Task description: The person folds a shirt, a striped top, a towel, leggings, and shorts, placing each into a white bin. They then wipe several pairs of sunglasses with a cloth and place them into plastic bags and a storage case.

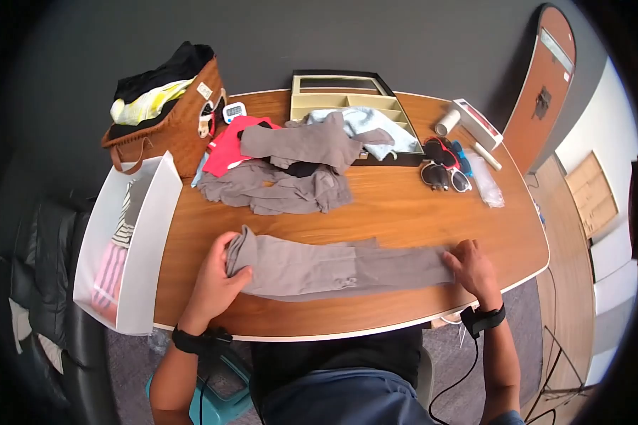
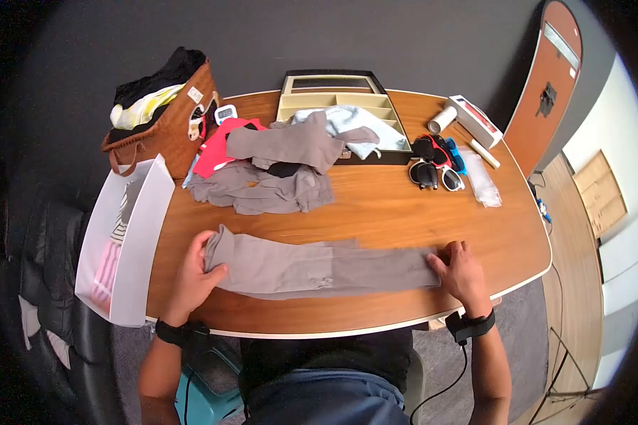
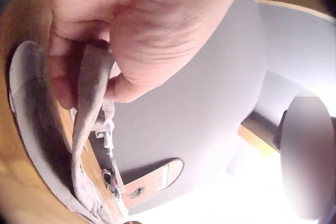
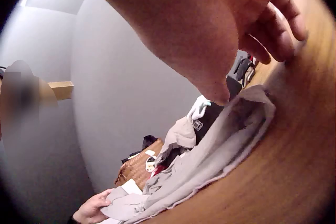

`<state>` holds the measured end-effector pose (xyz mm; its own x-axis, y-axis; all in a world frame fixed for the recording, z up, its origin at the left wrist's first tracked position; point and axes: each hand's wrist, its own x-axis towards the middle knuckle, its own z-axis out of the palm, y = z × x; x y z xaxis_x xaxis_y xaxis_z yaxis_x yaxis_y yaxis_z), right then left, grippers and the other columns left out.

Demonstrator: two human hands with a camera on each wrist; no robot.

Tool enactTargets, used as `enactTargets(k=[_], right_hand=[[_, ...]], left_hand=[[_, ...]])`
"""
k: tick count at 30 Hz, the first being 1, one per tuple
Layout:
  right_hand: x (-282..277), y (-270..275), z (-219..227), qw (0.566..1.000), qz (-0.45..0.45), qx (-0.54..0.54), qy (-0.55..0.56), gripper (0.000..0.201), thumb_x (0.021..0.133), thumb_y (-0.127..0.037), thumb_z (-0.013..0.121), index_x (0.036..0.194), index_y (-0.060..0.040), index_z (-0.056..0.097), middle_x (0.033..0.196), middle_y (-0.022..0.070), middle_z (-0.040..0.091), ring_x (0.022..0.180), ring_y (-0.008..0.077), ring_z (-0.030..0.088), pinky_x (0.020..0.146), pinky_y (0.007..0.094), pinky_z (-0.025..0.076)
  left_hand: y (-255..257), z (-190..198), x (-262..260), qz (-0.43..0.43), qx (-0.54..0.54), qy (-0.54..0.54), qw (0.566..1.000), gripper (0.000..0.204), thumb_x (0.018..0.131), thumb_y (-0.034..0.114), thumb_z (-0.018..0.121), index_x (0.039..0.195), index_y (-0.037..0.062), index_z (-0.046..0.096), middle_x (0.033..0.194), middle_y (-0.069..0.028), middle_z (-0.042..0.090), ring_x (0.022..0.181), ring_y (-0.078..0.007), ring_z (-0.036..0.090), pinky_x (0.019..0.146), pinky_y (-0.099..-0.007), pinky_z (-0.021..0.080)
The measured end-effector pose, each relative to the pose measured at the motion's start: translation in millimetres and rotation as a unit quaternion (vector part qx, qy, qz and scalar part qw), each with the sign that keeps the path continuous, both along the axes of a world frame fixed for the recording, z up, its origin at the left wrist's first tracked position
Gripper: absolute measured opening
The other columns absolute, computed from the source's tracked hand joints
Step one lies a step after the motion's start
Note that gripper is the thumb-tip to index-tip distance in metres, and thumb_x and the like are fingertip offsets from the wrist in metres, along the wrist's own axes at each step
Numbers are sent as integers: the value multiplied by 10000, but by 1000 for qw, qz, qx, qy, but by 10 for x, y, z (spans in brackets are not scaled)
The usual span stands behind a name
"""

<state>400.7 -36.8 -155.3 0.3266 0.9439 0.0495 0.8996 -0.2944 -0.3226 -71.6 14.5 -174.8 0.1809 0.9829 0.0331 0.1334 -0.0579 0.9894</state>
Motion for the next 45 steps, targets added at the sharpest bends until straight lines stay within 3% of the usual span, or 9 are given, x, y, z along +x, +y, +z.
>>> enactTargets(k=[4, 6, 9, 16, 28, 32, 37, 40, 45], right_hand=[[-106, -20, 24, 998, 60, -20, 13, 403, 834, -353, 702, 920, 25, 591, 958, 185, 601, 861, 388, 607, 768, 444, 497], [-92, 58, -33, 989, 130, -56, 52, 299, 853, -253, 693, 892, 11, 560, 855, 103, 599, 762, 281, 602, 694, 376, 480], [13, 149, -210, 925, 118, 0, 361, 167, 880, -128, 657, 874, -30, 522, 789, -3, 543, 719, 119, 527, 639, 275, 428], [121, 330, 310, 841, 103, 189, 495, 153, 915, -22, 577, 1032, -85, 502, 892, -35, 566, 819, 44, 534, 717, 201, 436], [-1906, 464, 630, 800, 440, -28, 406, 399, 903, -169, 667, 1239, -33, 501, 871, 33, 589, 774, 121, 577, 682, 282, 486], [-1461, 620, 307, 864, 319, 9, 389, 348, 914, -195, 655, 1181, -12, 528, 848, 65, 620, 761, 145, 607, 690, 283, 505], [-880, 533, -21, 973, 181, -65, 128, 513, 903, -398, 640, 1191, 9, 519, 887, 182, 673, 836, 294, 667, 735, 377, 517], [-1009, 473, 14, 969, 168, -103, 148, 598, 895, -460, 625, 1234, 17, 502, 981, 212, 678, 922, 337, 668, 771, 416, 514], [-1157, 575, -170, 898, 228, -33, 375, 535, 789, -84, 725, 1266, -56, 485, 745, 50, 521, 671, 143, 504, 611, 303, 439]], left_hand=[[-45, 44, -126, 9, -32, 144, 989, 581, 820, 36, 672, 1326, 6, 389, 1132, -134, 584, 1006, -190, 601, 854, -302, 477], [-118, 157, -100, 37, 42, 398, 916, 586, 781, 116, 712, 1290, 21, 435, 1157, -183, 568, 1033, -315, 596, 868, -374, 485], [-172, 96, -92, 39, 85, 372, 924, 575, 764, 159, 724, 1262, 33, 464, 1184, -195, 551, 1069, -381, 561, 883, -435, 479], [-248, 137, 192, -74, 35, 268, 960, 595, 803, 133, 737, 1311, 32, 443, 1211, -154, 549, 950, -221, 591, 769, -323, 508], [-113, -67, 92, -31, 45, 168, 984, 351, 913, 71, 619, 1239, 22, 498, 1105, -89, 579, 882, -152, 611, 734, -279, 504], [-201, -61, -76, 35, 65, 180, 981, 279, 909, 49, 608, 1176, 12, 536, 1066, -86, 594, 858, -151, 611, 707, -264, 502], [-262, 184, 213, 9, 162, 160, 974, 122, 894, 24, 593, 1007, -11, 621, 1008, -94, 604, 775, -144, 616, 647, -260, 501], [-216, 178, 520, -78, 258, 211, 940, 154, 889, 76, 601, 1022, 3, 629, 1018, -111, 615, 851, -272, 629, 744, -334, 515], [-174, -43, 735, -168, 250, 256, 919, 181, 884, 115, 598, 1028, 11, 634, 1044, -116, 617, 957, -308, 601, 855, -395, 487]])
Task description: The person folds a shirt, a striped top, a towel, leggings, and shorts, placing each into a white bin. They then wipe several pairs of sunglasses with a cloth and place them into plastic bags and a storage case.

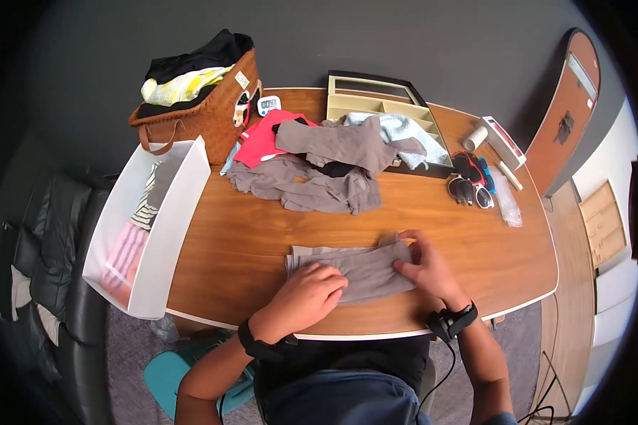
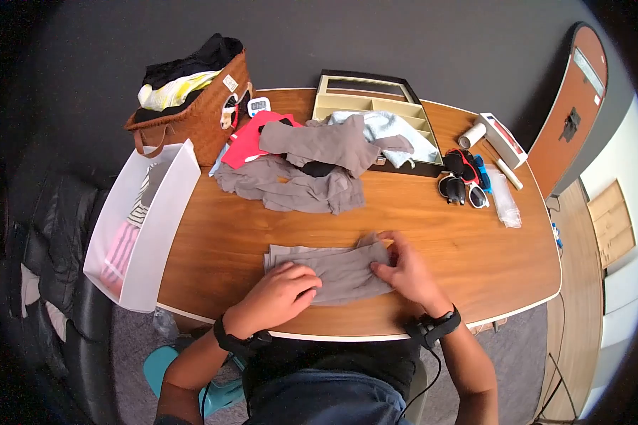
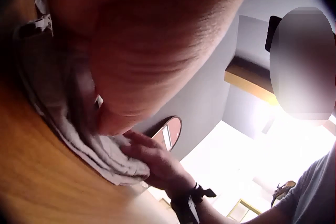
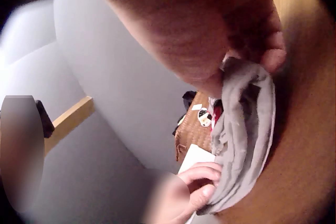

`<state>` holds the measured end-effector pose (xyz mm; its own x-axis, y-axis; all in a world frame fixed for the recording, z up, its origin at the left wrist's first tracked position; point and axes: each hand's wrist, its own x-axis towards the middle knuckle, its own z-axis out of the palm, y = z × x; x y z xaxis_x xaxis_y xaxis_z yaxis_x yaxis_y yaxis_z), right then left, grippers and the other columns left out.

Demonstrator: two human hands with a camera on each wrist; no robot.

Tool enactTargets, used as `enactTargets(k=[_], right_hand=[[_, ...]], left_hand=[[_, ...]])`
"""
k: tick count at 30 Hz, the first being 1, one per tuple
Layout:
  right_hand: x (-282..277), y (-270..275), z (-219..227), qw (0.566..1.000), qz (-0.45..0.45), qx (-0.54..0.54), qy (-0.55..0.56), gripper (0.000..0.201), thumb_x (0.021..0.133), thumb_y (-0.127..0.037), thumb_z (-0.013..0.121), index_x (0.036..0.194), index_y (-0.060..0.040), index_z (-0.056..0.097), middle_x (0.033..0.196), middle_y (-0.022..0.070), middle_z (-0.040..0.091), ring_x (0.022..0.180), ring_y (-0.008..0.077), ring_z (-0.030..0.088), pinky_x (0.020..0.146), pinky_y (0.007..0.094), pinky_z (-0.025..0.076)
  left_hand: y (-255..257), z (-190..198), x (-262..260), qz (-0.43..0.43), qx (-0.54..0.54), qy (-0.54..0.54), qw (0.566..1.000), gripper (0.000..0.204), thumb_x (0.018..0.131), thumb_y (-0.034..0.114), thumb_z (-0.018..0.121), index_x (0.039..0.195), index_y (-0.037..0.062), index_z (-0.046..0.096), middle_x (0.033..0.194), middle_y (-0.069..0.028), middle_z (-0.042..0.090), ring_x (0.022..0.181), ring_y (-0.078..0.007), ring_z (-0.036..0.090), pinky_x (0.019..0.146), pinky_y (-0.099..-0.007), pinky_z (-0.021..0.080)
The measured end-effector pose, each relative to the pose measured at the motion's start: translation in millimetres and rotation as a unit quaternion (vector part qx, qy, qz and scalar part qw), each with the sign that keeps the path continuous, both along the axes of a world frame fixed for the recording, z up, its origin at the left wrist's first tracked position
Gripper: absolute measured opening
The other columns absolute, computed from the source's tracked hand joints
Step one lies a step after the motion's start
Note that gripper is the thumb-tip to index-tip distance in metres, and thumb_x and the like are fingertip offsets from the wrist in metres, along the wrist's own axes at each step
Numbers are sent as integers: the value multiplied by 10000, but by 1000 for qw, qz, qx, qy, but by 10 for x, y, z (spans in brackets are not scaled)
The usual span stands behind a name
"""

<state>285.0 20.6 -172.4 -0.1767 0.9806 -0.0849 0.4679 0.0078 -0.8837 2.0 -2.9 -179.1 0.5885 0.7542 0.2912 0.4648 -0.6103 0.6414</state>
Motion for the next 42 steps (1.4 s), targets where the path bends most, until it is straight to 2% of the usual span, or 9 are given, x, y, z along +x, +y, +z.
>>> enactTargets(k=[5, 10, 14, 19, 25, 27, 31, 37, 42], right_hand=[[-354, -93, 564, 997, 3, 62, -45, 496, 801, -74, 677, 1262, -67, 494, 769, 49, 539, 689, 150, 530, 640, 304, 457], [-819, -207, 556, 955, 267, 110, 64, 493, 843, -187, 728, 1262, -48, 508, 924, 77, 575, 767, 179, 599, 697, 313, 509], [-568, -15, 312, 995, 79, 16, -55, 471, 874, -313, 699, 1158, 26, 537, 911, 141, 605, 797, 246, 626, 721, 349, 512], [-642, -77, 197, 947, 85, 21, -310, 522, 859, -467, 660, 1037, 18, 582, 921, 202, 613, 848, 388, 607, 747, 440, 494], [-925, -72, 157, 987, 140, 43, -66, 287, 842, -226, 712, 938, -26, 530, 765, 131, 541, 680, 271, 558, 634, 378, 461], [-1004, -75, 142, 984, 174, 44, 4, 259, 851, -171, 698, 948, -40, 497, 719, 105, 509, 641, 220, 518, 602, 343, 441], [-1194, -147, 560, 973, 217, 83, 3, 293, 850, -143, 710, 1024, -45, 497, 758, 109, 554, 680, 191, 555, 620, 329, 458], [-1345, -73, 607, 961, 222, 89, 141, 333, 865, -49, 687, 1139, -36, 497, 949, 60, 605, 789, 117, 589, 704, 262, 491], [-1213, 113, 272, 948, 224, -16, 228, 359, 878, 17, 636, 1196, -39, 481, 1011, 40, 584, 829, 83, 591, 726, 223, 492]], left_hand=[[-60, 5, -16, -13, -171, -113, 979, 160, 935, 74, 551, 1069, 13, 616, 1013, -87, 620, 909, -189, 622, 825, -303, 493], [54, -106, -372, 142, -218, -234, 937, 200, 988, 55, 467, 1154, -11, 556, 1044, -74, 635, 940, -134, 609, 840, -272, 495], [20, -150, -637, 183, -219, -215, 934, 223, 979, 77, 511, 1182, -10, 535, 1063, -73, 633, 945, -138, 607, 846, -265, 490], [-38, -149, -533, 183, -147, -99, 967, 444, 850, 195, 732, 1204, 12, 535, 1057, -97, 627, 929, -171, 586, 798, -291, 484], [32, -53, -532, 172, -213, -75, 959, 637, 767, 253, 805, 1272, 20, 495, 1240, -149, 531, 1080, -227, 543, 899, -366, 473], [51, 30, -607, 161, -17, -83, 983, 717, 743, 253, 818, 1318, 20, 459, 1337, -175, 475, 1229, -289, 481, 1012, -392, 414], [59, 326, -682, 35, -166, -143, 975, 879, 732, 267, 828, 1426, 40, 339, 1360, -158, 476, 1226, -239, 494, 1018, -374, 413], [5, 525, -939, 39, -265, -130, 955, 518, 846, 215, 752, 1270, 11, 532, 1140, -79, 622, 1048, -129, 558, 928, -306, 464], [6, 1051, -1619, 191, -201, -181, 943, 335, 923, 173, 666, 1198, -4, 590, 1073, -16, 650, 976, -79, 584, 871, -281, 496]])
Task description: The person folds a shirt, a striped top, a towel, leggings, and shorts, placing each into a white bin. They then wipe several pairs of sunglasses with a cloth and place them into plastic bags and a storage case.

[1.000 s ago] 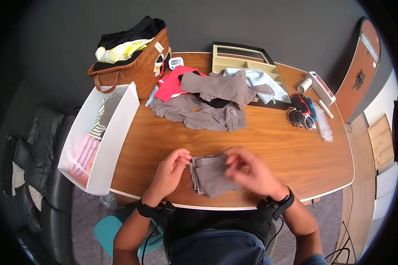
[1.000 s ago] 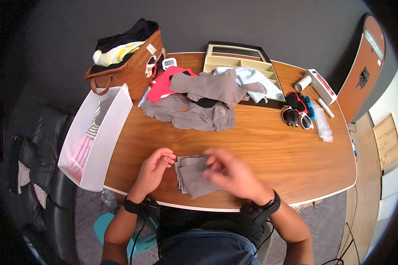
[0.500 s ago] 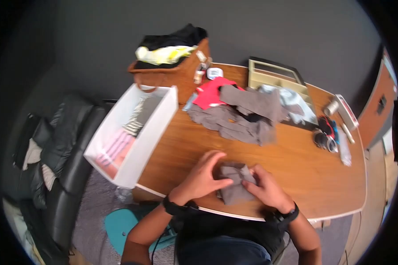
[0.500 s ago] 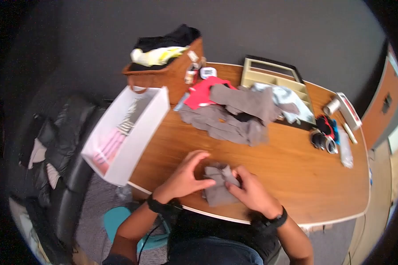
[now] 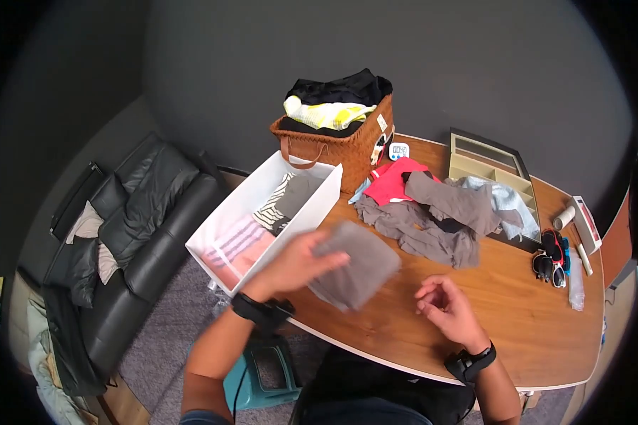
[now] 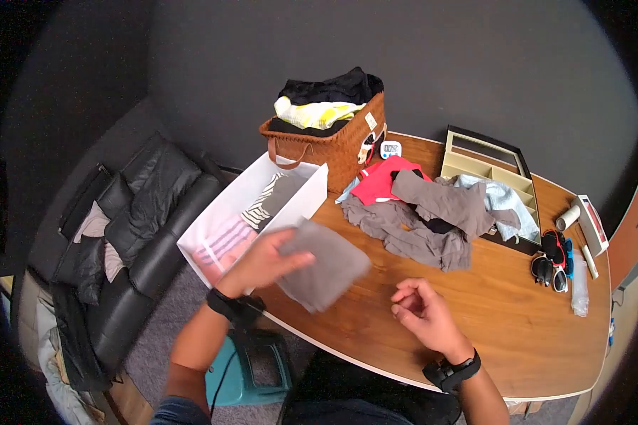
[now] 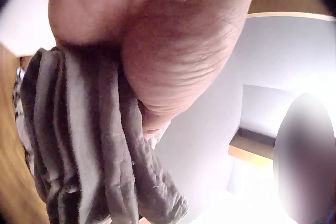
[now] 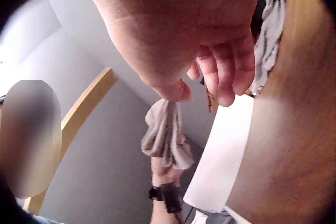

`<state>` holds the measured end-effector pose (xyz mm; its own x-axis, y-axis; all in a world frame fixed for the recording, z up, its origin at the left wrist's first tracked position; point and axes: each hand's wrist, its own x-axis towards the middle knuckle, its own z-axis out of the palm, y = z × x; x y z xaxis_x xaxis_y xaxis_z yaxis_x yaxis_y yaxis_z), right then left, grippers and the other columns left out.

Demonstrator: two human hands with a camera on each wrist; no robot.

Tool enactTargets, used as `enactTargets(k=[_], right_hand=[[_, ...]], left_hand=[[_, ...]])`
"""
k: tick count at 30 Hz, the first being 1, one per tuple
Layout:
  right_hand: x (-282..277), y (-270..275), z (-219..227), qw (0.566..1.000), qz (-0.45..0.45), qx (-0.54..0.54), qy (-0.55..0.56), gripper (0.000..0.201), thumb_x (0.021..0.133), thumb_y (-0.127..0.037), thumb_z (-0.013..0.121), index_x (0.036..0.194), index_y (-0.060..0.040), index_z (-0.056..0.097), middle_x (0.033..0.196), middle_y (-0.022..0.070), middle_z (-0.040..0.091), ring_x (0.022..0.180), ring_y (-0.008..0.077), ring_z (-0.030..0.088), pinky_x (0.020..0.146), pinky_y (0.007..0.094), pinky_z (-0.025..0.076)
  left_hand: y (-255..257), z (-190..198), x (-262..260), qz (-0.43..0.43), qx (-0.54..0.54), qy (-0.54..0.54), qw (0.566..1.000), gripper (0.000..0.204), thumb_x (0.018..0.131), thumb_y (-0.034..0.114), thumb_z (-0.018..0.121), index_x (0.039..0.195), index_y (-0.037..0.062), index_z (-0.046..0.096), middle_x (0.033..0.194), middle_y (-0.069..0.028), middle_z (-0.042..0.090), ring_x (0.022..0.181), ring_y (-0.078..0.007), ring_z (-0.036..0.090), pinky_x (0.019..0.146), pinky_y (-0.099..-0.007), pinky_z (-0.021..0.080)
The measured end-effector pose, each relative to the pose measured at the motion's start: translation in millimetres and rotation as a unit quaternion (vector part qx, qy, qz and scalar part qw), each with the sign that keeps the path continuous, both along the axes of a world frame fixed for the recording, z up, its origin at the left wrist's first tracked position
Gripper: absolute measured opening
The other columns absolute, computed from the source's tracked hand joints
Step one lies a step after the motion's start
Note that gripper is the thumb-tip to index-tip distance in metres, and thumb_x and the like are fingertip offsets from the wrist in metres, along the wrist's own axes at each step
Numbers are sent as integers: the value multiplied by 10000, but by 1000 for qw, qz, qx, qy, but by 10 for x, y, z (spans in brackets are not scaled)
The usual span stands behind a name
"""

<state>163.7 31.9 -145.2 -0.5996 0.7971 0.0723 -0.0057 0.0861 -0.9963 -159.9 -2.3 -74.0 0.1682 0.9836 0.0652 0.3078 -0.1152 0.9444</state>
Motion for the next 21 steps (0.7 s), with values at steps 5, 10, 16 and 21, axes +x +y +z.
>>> enactTargets(k=[5, 10, 16, 21], right_hand=[[149, 250, -534, 997, 9, -77, -7, 295, 899, 15, 595, 1169, -28, 484, 920, 38, 602, 766, 93, 594, 670, 228, 502], [216, 350, -648, 988, 5, -147, 52, 247, 911, 0, 558, 1147, -31, 492, 881, 48, 616, 688, 98, 583, 613, 233, 498], [226, 355, -661, 988, 10, -146, 52, 257, 902, 9, 558, 1147, -36, 497, 876, 43, 609, 693, 94, 583, 608, 229, 494], [217, 338, -636, 988, 1, -150, 39, 238, 905, 16, 543, 1133, -42, 507, 865, 57, 606, 687, 101, 580, 609, 232, 487]], left_hand=[[318, 279, -814, 116, 6, -63, 991, 338, 934, 150, 641, 1223, -10, 570, 1095, -48, 655, 987, -112, 612, 876, -296, 508], [871, 24, -1520, 153, 1, -82, 985, 370, 944, 170, 630, 1250, -23, 551, 1137, -84, 648, 1010, -145, 617, 890, -292, 500], [1228, -165, -1470, 116, -66, -105, 985, 445, 919, 223, 665, 1262, -26, 533, 1150, -108, 642, 1002, -144, 611, 880, -276, 495], [1368, -338, -1403, 177, -68, 297, 936, 566, 784, 320, 767, 1189, -12, 552, 1019, -153, 635, 928, -215, 612, 824, -328, 496]])
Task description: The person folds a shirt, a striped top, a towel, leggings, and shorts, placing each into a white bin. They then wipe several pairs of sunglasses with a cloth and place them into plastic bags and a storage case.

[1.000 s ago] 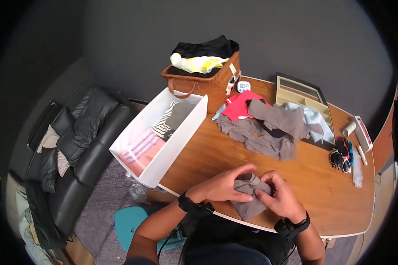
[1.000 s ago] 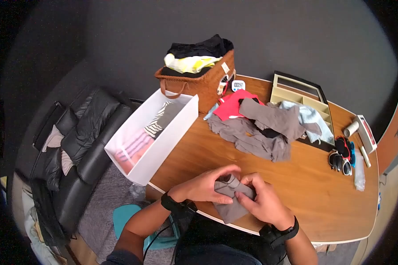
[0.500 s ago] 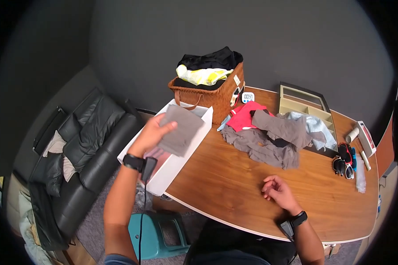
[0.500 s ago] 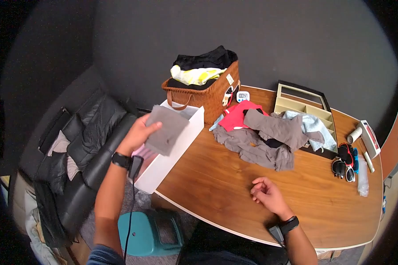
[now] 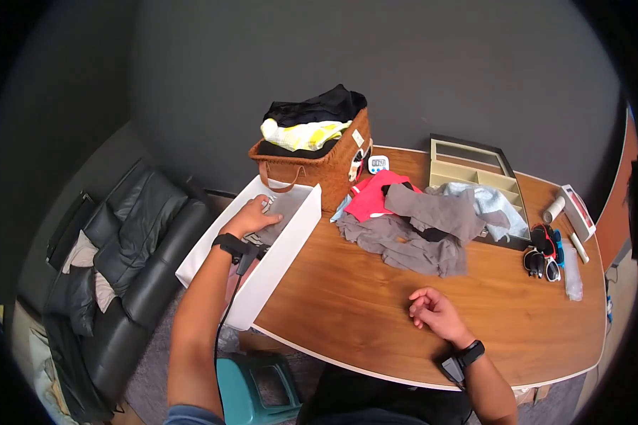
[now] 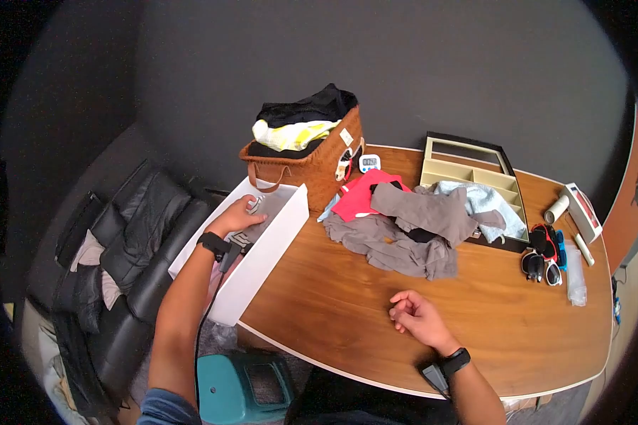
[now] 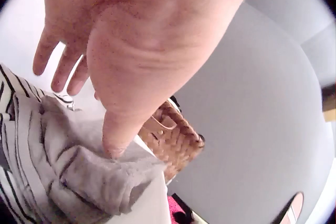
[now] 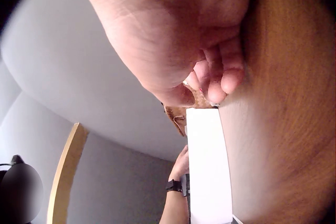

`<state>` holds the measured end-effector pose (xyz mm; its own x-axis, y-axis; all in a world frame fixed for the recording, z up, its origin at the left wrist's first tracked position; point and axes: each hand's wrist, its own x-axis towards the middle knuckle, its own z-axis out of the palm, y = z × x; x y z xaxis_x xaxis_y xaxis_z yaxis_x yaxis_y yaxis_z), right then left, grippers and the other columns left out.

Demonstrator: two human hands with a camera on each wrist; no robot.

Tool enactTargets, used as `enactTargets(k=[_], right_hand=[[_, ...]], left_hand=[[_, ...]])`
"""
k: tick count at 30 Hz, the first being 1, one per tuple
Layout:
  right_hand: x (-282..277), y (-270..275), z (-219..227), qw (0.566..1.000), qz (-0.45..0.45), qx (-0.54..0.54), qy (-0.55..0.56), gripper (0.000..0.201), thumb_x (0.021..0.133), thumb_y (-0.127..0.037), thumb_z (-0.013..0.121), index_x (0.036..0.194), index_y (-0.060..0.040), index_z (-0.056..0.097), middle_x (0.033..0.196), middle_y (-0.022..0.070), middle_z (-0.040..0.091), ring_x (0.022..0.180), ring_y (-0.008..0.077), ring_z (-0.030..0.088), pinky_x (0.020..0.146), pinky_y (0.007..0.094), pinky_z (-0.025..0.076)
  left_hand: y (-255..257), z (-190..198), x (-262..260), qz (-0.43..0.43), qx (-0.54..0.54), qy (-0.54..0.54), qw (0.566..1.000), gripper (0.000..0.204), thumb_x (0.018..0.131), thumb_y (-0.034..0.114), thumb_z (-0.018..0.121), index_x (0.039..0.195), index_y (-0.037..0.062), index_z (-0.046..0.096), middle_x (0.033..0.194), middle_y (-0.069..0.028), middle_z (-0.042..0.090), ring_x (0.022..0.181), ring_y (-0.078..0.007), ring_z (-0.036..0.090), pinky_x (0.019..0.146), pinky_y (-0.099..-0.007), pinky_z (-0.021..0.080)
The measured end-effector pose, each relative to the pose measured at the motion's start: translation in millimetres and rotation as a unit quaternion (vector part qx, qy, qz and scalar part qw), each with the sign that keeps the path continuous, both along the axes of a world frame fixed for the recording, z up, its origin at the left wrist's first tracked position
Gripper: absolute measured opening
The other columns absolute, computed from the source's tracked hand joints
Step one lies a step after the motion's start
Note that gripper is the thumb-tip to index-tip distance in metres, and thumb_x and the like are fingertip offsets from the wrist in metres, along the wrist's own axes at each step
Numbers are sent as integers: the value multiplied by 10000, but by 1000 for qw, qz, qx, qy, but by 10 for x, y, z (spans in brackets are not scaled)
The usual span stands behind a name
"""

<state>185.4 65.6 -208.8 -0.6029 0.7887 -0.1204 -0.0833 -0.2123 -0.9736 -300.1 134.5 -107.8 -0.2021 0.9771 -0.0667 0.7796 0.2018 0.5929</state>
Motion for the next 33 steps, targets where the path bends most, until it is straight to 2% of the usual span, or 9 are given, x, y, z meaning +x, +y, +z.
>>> enactTargets(k=[4, 6, 14, 18, 19, 21, 24, 26, 33], right_hand=[[-30, -16, 28, 1000, 7, -1, -14, 221, 922, -75, 615, 1118, -47, 516, 815, -8, 572, 662, 59, 551, 574, 205, 465], [-33, -25, 37, 999, 4, 0, -36, 218, 923, -90, 623, 1112, -50, 521, 803, -17, 564, 656, 52, 542, 566, 203, 458], [-29, -33, -22, 997, 23, 50, -50, 184, 911, -91, 624, 1070, -39, 547, 785, -31, 558, 653, 49, 516, 556, 210, 439], [-29, -44, -24, 997, 7, 58, -47, 180, 909, -89, 620, 1066, -31, 553, 786, -27, 560, 652, 54, 515, 563, 218, 440], [-26, -38, -20, 997, 15, 59, -50, 182, 911, -94, 620, 1067, -28, 552, 786, -26, 560, 652, 53, 515, 568, 218, 440], [-32, -35, -46, 997, 23, 61, -44, 166, 931, -103, 592, 1079, -31, 567, 788, -27, 564, 646, 51, 512, 576, 215, 440], [-20, -7, -37, 995, 62, 58, -49, 175, 960, -76, 522, 1120, -48, 586, 852, -29, 564, 729, 47, 530, 641, 206, 455], [-23, -13, -69, 996, 63, 52, -43, 194, 978, -74, 486, 1129, -58, 607, 867, -31, 571, 740, 46, 526, 665, 201, 453], [36, 19, -82, 996, 75, 49, -17, 208, 982, -74, 478, 1122, -62, 632, 869, -31, 585, 755, 47, 531, 677, 207, 462]], left_hand=[[69, -105, 13, -99, 154, 164, 969, 388, 823, 236, 703, 1143, 50, 584, 886, -89, 612, 778, -185, 587, 715, -317, 492], [99, -35, 153, -126, -40, -67, 989, 317, 857, 175, 662, 1138, 49, 586, 787, -18, 579, 685, -114, 558, 604, -272, 475], [206, -139, 255, -124, -121, -61, 983, 439, 944, 213, 578, 1352, 87, 476, 888, 9, 587, 716, -63, 540, 611, -226, 470], [336, -315, 135, -213, -66, -61, 973, 418, 962, 252, 554, 1345, 94, 493, 940, -1, 606, 730, -67, 556, 587, -225, 473], [257, -48, 279, -121, -129, -82, 981, 335, 973, 237, 524, 1268, 78, 537, 907, 1, 618, 704, -66, 571, 567, -225, 473], [371, 73, 249, -73, -18, -116, 990, 227, 961, 210, 544, 1141, 77, 577, 826, 7, 606, 639, -62, 550, 551, -224, 456], [360, 325, 757, -74, 111, -129, 983, 175, 939, 131, 543, 1091, 68, 602, 777, 21, 576, 626, -70, 537, 560, -223, 452], [368, 334, 1265, -193, 163, -86, 964, 190, 936, 121, 561, 1103, 41, 605, 789, 15, 591, 679, -81, 569, 613, -215, 474], [571, -66, 3015, -359, 229, 28, 904, 490, 804, 164, 714, 1255, 78, 543, 1198, -131, 552, 1058, -250, 582, 903, -357, 477]])
